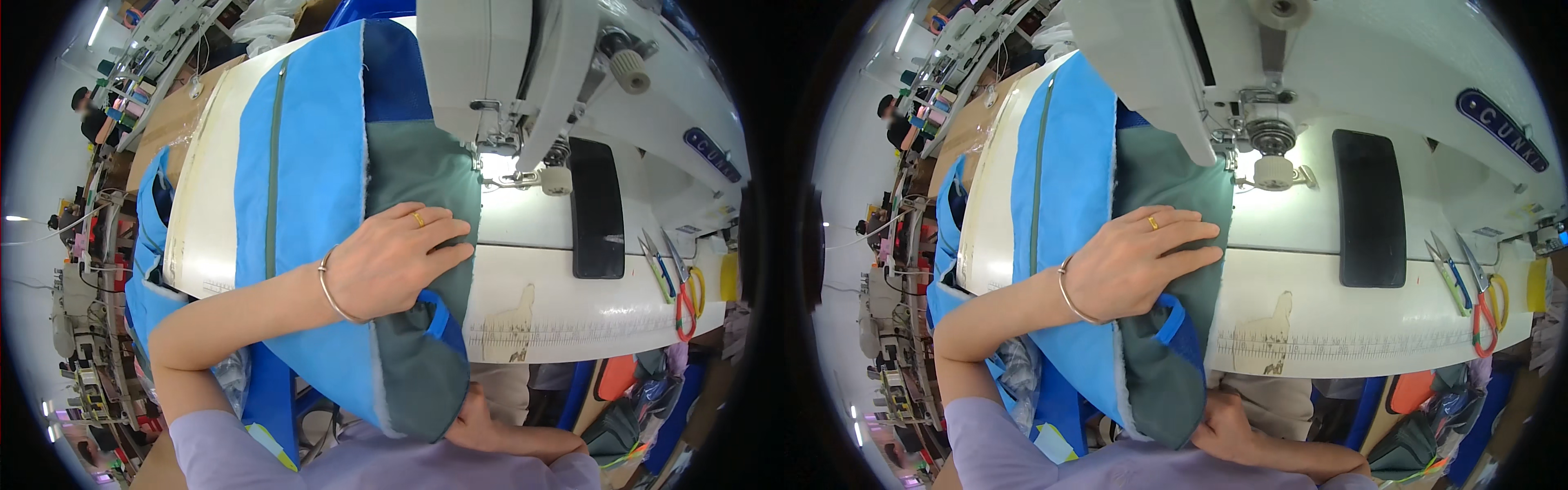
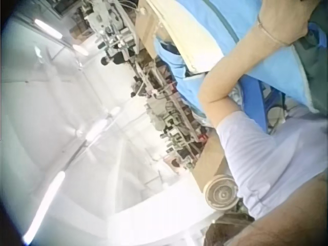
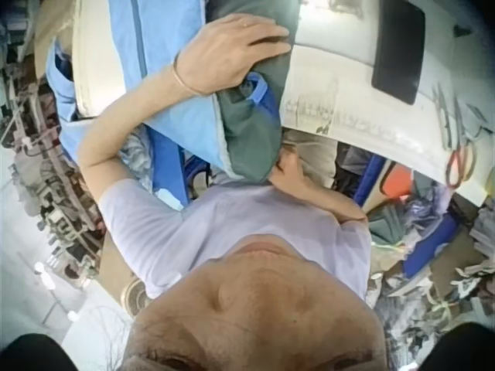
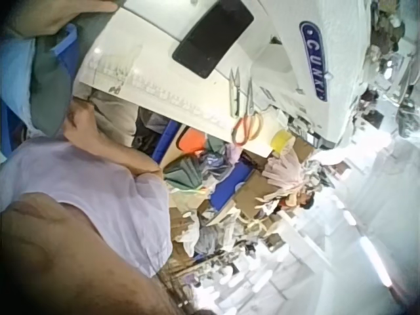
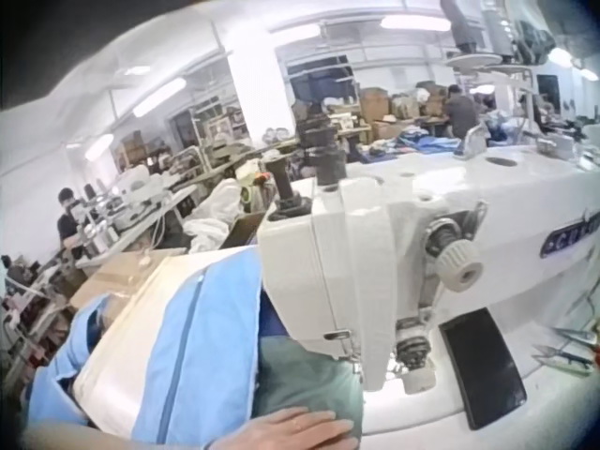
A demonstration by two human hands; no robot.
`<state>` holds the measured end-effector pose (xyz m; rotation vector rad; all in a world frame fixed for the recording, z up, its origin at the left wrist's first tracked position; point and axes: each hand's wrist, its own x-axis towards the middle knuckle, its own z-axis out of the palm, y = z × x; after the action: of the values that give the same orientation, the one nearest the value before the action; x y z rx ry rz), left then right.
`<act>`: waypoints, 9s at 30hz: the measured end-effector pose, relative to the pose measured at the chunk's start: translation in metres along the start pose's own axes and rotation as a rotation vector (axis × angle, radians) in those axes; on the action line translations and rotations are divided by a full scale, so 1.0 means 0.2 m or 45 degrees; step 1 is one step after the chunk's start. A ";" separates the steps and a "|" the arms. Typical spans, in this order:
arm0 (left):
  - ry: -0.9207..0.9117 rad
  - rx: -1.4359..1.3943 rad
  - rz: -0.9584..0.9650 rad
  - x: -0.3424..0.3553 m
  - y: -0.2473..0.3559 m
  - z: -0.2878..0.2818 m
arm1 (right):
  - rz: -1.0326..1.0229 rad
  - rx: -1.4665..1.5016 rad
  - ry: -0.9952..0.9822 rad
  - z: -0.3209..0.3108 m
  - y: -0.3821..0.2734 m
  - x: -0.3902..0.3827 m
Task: The person sews a blue fabric bag using a sewing machine. They align the edges of the bag, guide it under the needle, and sew along the seams. The person repeatedly adjusts the bag's position and orientation to sew different sections, including a mesh pocket and a zipper area.
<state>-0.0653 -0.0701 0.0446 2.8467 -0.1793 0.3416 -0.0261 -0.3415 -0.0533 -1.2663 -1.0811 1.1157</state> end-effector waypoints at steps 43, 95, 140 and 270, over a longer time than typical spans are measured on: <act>1.436 -0.243 -1.332 -1.19 0.56 -0.88 | -1.006 -0.914 0.058 0.35 -0.26 0.19; -1.721 -0.815 -0.011 -0.05 0.55 -0.20 | -0.058 0.237 0.059 0.11 0.05 0.08; -0.182 0.038 -0.092 -0.01 0.15 -0.02 | 0.248 0.444 -0.127 0.08 0.03 -0.03; -0.592 0.016 -0.079 -0.36 0.61 -0.22 | -0.807 -0.702 0.023 0.27 -0.20 -0.25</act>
<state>-0.1619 -0.1679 0.0981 2.8891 -0.1762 -0.3385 -0.0859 -0.3827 -0.0112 -1.1972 -1.6933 0.3300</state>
